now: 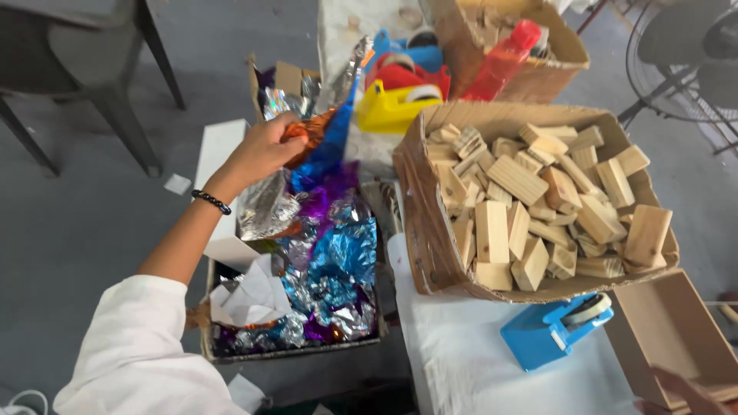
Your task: Wrapping small wooden objects and blocks in colorful foil wrappers.
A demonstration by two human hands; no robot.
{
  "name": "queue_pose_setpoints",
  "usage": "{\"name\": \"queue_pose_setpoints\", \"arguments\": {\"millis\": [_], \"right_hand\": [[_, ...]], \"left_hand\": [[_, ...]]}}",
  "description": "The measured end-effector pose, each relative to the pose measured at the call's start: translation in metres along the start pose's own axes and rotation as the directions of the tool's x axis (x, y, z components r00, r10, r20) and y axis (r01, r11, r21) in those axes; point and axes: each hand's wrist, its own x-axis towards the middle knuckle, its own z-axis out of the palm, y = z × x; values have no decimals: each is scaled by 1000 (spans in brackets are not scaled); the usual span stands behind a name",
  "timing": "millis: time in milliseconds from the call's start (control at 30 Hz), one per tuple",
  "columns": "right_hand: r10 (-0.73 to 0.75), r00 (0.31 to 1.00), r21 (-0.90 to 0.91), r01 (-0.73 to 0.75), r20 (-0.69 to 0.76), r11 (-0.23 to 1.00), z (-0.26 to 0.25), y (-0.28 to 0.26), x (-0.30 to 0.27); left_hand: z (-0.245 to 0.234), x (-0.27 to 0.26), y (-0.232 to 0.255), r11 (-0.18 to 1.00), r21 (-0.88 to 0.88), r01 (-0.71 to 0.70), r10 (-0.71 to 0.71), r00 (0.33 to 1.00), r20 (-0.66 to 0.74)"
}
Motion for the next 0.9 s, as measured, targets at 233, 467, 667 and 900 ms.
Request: {"name": "queue_pose_setpoints", "arguments": {"millis": [233, 467, 667, 900], "right_hand": [[-152, 941, 105, 191, -304, 976, -70, -452, 116], [-183, 861, 353, 377, -475, 857, -88, -566, 172], [-148, 875, 184, 258, -461, 949, -74, -569, 190], [-290, 758, 67, 401, -585, 914, -32, -565, 182]], "left_hand": [[-23, 10, 146, 893, -301, -335, 409, 884, 226], [-6, 23, 246, 858, 99, -504, 496, 863, 94], [4, 36, 241, 836, 98, -540, 537, 841, 61], [4, 74, 229, 847, 19, -531, 525, 831, -182]]}}
